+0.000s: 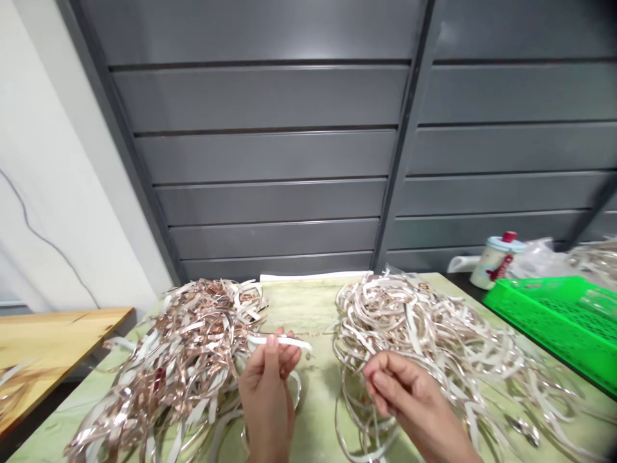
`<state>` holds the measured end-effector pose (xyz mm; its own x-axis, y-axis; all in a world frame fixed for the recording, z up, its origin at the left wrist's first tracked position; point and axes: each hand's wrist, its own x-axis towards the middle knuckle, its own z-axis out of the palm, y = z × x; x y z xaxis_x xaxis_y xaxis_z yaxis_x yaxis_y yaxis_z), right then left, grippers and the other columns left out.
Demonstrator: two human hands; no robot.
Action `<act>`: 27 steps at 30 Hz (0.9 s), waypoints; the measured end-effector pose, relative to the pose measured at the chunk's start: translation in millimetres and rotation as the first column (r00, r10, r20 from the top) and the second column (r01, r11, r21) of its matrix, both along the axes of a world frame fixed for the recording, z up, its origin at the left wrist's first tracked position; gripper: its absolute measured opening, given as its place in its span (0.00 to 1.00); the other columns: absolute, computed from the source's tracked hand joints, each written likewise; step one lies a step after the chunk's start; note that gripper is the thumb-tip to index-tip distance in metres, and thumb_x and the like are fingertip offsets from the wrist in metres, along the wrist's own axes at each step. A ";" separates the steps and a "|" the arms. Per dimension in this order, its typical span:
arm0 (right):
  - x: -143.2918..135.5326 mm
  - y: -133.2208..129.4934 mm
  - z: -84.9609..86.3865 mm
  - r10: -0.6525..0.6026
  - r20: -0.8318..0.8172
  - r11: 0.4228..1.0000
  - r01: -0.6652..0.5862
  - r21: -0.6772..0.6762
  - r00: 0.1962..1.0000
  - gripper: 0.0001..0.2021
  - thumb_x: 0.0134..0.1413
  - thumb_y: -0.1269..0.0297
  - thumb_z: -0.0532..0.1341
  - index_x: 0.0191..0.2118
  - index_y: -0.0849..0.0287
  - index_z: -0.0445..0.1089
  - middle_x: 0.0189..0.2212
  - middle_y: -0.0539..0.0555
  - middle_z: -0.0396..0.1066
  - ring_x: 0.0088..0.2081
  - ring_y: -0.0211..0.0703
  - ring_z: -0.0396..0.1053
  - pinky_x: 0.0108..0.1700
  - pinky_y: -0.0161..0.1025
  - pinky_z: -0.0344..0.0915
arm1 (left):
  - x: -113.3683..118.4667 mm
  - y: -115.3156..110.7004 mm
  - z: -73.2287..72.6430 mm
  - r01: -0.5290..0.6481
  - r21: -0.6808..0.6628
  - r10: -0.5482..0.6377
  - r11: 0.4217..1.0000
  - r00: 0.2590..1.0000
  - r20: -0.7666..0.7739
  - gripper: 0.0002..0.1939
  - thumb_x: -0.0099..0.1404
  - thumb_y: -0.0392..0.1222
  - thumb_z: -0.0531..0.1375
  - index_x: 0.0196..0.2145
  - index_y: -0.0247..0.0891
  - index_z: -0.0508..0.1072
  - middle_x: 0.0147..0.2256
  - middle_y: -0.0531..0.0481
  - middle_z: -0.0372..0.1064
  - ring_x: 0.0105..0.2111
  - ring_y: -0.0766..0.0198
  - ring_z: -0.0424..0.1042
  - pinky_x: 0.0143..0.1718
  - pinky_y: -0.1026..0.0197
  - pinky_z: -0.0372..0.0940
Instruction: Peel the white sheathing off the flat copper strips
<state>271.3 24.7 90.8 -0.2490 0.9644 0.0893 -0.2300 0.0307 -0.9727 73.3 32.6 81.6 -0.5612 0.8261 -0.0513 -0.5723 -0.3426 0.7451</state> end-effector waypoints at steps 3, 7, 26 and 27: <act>-19.9 -2.7 21.2 -0.180 0.071 0.962 0.161 0.223 0.981 0.11 0.53 0.62 0.69 0.43 0.56 0.76 0.36 0.56 0.75 0.39 0.48 0.71 0.42 0.42 0.67 | 10.4 -4.1 7.1 0.051 -0.015 -0.052 0.999 0.998 -0.028 0.15 0.55 0.49 0.69 0.33 0.33 0.79 0.28 0.46 0.78 0.25 0.65 0.76 0.30 0.64 0.74; -52.5 3.7 31.0 -0.142 0.173 0.949 0.084 0.305 0.975 0.10 0.56 0.62 0.65 0.45 0.54 0.74 0.43 0.56 0.74 0.46 0.50 0.68 0.50 0.45 0.62 | 17.8 -8.3 15.8 0.100 -0.014 -0.100 0.995 0.995 -0.009 0.15 0.56 0.48 0.69 0.36 0.33 0.79 0.29 0.45 0.78 0.25 0.64 0.77 0.29 0.63 0.74; -64.7 17.2 29.6 0.137 -0.257 0.969 -0.183 -0.166 0.957 0.10 0.44 0.64 0.72 0.30 0.64 0.74 0.20 0.48 0.67 0.22 0.31 0.59 0.26 0.29 0.53 | -8.7 -27.5 19.9 0.003 0.195 0.168 0.981 0.492 -0.854 0.09 0.52 0.46 0.69 0.34 0.46 0.83 0.30 0.43 0.78 0.30 0.54 0.75 0.33 0.60 0.69; -63.9 17.9 29.3 0.147 -0.233 0.971 -0.185 -0.151 0.961 0.11 0.45 0.63 0.72 0.31 0.64 0.74 0.20 0.48 0.66 0.22 0.30 0.59 0.26 0.29 0.52 | -9.8 -26.4 20.2 0.024 0.190 0.152 0.981 0.510 -0.847 0.08 0.53 0.45 0.69 0.33 0.46 0.84 0.29 0.43 0.78 0.29 0.55 0.75 0.32 0.61 0.69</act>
